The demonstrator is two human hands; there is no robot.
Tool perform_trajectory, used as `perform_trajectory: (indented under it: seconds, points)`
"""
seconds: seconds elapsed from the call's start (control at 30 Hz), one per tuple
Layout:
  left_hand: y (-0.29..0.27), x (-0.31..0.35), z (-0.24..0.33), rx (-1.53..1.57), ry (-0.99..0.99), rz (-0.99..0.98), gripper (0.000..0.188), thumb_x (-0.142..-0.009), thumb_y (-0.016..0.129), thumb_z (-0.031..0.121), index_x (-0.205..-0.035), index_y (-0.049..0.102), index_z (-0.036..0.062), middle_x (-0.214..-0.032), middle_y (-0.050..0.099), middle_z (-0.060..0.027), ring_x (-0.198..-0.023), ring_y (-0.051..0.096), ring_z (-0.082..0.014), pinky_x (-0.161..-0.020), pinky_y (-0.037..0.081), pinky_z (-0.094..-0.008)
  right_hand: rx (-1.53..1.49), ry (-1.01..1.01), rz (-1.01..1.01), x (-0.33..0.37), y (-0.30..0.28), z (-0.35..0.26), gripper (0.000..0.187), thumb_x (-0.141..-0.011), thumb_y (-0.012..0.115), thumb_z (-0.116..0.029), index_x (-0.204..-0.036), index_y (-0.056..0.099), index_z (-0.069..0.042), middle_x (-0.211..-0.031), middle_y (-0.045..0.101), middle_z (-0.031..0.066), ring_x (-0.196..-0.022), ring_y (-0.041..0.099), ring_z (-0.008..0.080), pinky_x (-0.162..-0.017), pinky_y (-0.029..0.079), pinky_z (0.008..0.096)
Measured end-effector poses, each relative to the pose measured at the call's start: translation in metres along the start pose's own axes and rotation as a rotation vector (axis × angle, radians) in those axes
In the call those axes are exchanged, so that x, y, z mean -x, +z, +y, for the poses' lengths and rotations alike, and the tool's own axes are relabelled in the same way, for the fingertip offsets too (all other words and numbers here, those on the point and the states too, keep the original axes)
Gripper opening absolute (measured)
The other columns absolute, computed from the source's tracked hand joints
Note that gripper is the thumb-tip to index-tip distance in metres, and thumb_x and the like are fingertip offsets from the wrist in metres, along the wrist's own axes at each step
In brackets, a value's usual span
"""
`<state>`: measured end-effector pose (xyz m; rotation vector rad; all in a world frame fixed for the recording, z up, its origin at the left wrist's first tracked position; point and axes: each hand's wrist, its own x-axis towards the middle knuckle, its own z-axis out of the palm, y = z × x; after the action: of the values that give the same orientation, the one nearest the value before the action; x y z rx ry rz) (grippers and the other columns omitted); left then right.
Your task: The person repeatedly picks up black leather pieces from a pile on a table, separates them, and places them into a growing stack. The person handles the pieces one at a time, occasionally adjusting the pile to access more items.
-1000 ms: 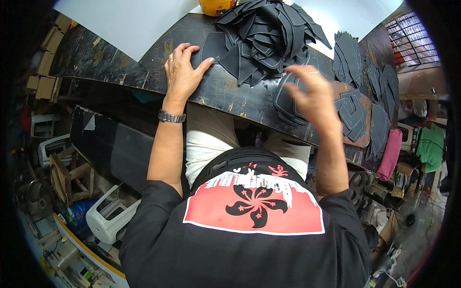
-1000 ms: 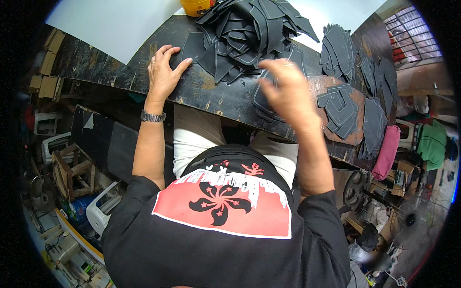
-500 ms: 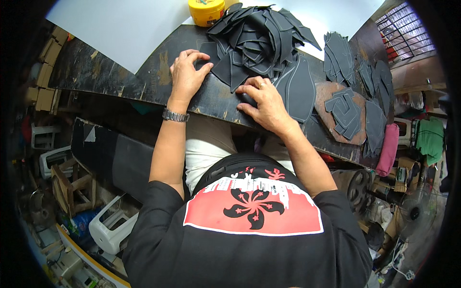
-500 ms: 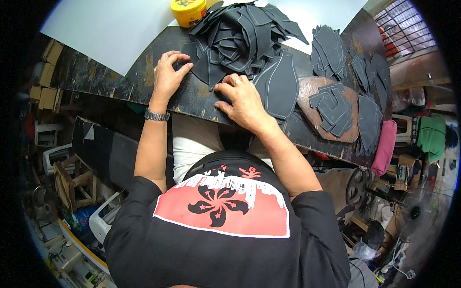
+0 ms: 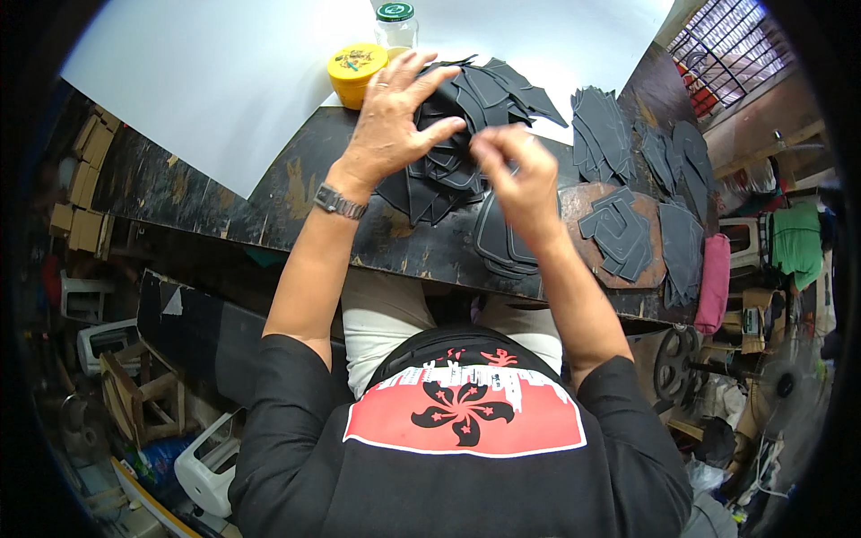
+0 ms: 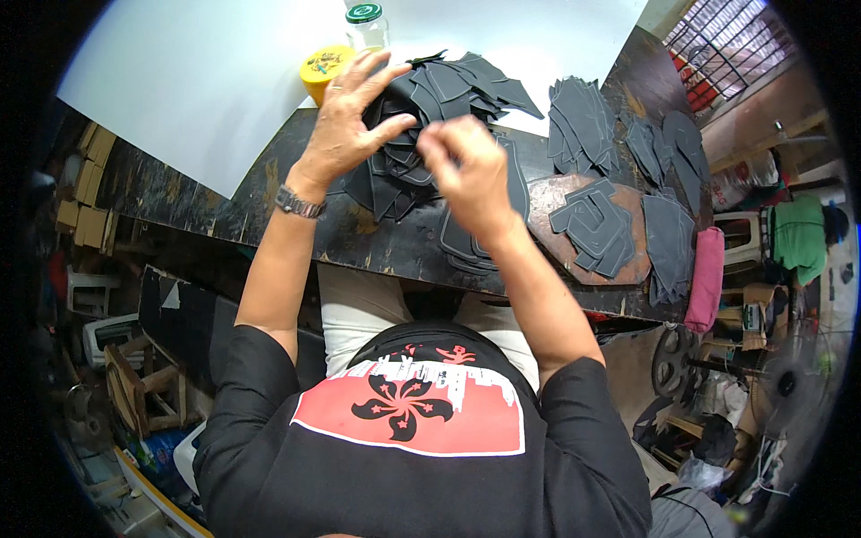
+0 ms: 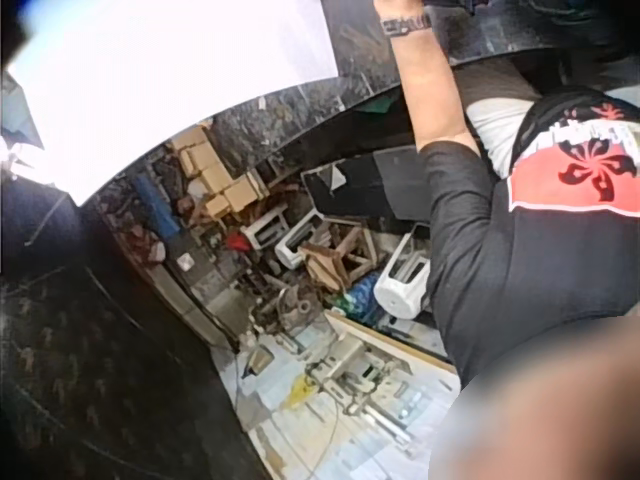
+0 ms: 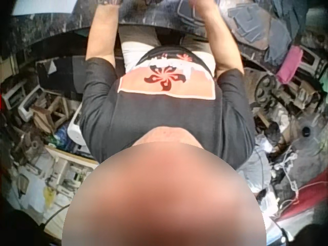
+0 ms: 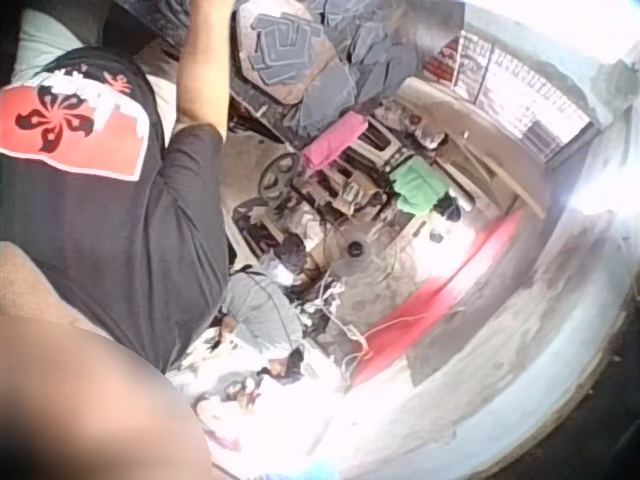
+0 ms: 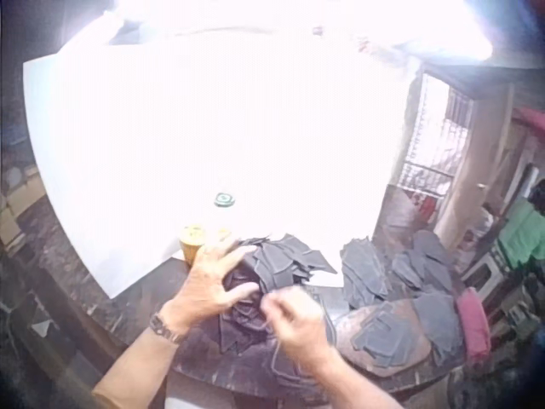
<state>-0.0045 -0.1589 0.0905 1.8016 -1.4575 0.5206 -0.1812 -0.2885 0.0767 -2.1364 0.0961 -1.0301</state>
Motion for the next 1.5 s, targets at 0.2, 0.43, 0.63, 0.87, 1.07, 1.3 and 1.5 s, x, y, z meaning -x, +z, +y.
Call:
perform_trajectory:
  seconds: [0.2, 0.43, 0.63, 0.87, 1.07, 1.3, 1.5]
  points:
    - [0.042, 0.019, 0.001, 0.003, -0.081, -0.158, 0.071, -0.078, 0.082, 0.044, -0.137, 0.058, 0.0140, -0.151, 0.047, -0.0083, -0.147, 0.030, -0.0360, -0.121, 0.025, -0.0515, 0.218, 0.127, -0.044, -0.074, 0.014, 0.059, 0.045, -0.087, 0.077, -0.029, -0.123, 0.069, -0.004, -0.126, 0.066, 0.0190, -0.119, 0.062, 0.0319, -0.102, 0.048, 0.0376]
    - [0.054, 0.035, -0.002, 0.079, -0.097, -0.020, 0.066, -0.077, 0.082, 0.039, -0.135, 0.059, 0.0162, -0.150, 0.047, -0.0097, -0.147, 0.030, -0.0371, -0.122, 0.027, -0.0503, 0.190, 0.217, -0.201, -0.068, 0.013, 0.071, 0.043, -0.087, 0.071, -0.033, -0.120, 0.070, -0.005, -0.118, 0.070, 0.0188, -0.110, 0.067, 0.0356, -0.096, 0.052, 0.0416]
    - [0.057, 0.037, -0.003, 0.104, -0.114, 0.036, 0.063, -0.078, 0.081, 0.044, -0.132, 0.062, 0.0181, -0.146, 0.051, -0.0074, -0.145, 0.034, -0.0359, -0.120, 0.026, -0.0507, 0.328, 0.090, -0.070, -0.075, 0.017, 0.057, 0.022, -0.090, 0.068, -0.016, -0.108, 0.073, -0.003, -0.106, 0.073, 0.0178, -0.094, 0.070, 0.0329, -0.082, 0.056, 0.0385]
    - [0.063, 0.046, -0.016, 0.138, -0.121, 0.066, 0.062, -0.081, 0.080, 0.040, -0.131, 0.063, 0.0080, -0.143, 0.053, -0.0140, -0.141, 0.038, -0.0376, -0.118, 0.029, -0.0475, 0.121, -0.256, 0.027, -0.044, 0.016, 0.007, 0.012, -0.083, 0.070, -0.007, -0.094, 0.069, -0.002, -0.095, 0.071, 0.0150, -0.093, 0.067, 0.0341, -0.083, 0.055, 0.0409]
    - [0.050, 0.043, -0.019, 0.291, -0.044, 0.072, 0.057, -0.084, 0.080, 0.030, -0.133, 0.063, 0.0086, -0.144, 0.054, -0.0122, -0.143, 0.040, -0.0334, -0.118, 0.031, -0.0430, -0.275, 0.197, 0.063, -0.008, -0.046, -0.015, 0.015, -0.093, 0.069, -0.002, -0.107, 0.071, 0.000, -0.095, 0.069, 0.0010, -0.089, 0.063, 0.0077, -0.079, 0.052, 0.0233]
    - [0.040, 0.040, -0.008, 0.293, -0.140, 0.021, 0.053, -0.085, 0.079, 0.027, -0.135, 0.063, 0.0149, -0.146, 0.056, -0.0090, -0.143, 0.042, -0.0306, -0.120, 0.033, -0.0445, 0.029, 0.244, 0.312, -0.008, -0.229, 0.033, 0.016, -0.091, 0.070, 0.000, -0.106, 0.075, -0.002, -0.095, 0.070, -0.0013, -0.086, 0.063, 0.0057, -0.078, 0.051, 0.0197]
    - [0.037, 0.039, -0.006, 0.276, -0.150, -0.001, 0.052, -0.086, 0.078, 0.022, -0.135, 0.063, 0.0140, -0.147, 0.055, -0.0088, -0.142, 0.043, -0.0305, -0.119, 0.033, -0.0435, 0.382, 0.345, 0.226, 0.060, -0.337, 0.070, 0.015, -0.089, 0.069, 0.002, -0.102, 0.076, -0.003, -0.099, 0.073, 0.0006, -0.094, 0.065, 0.0081, -0.087, 0.050, 0.0232]
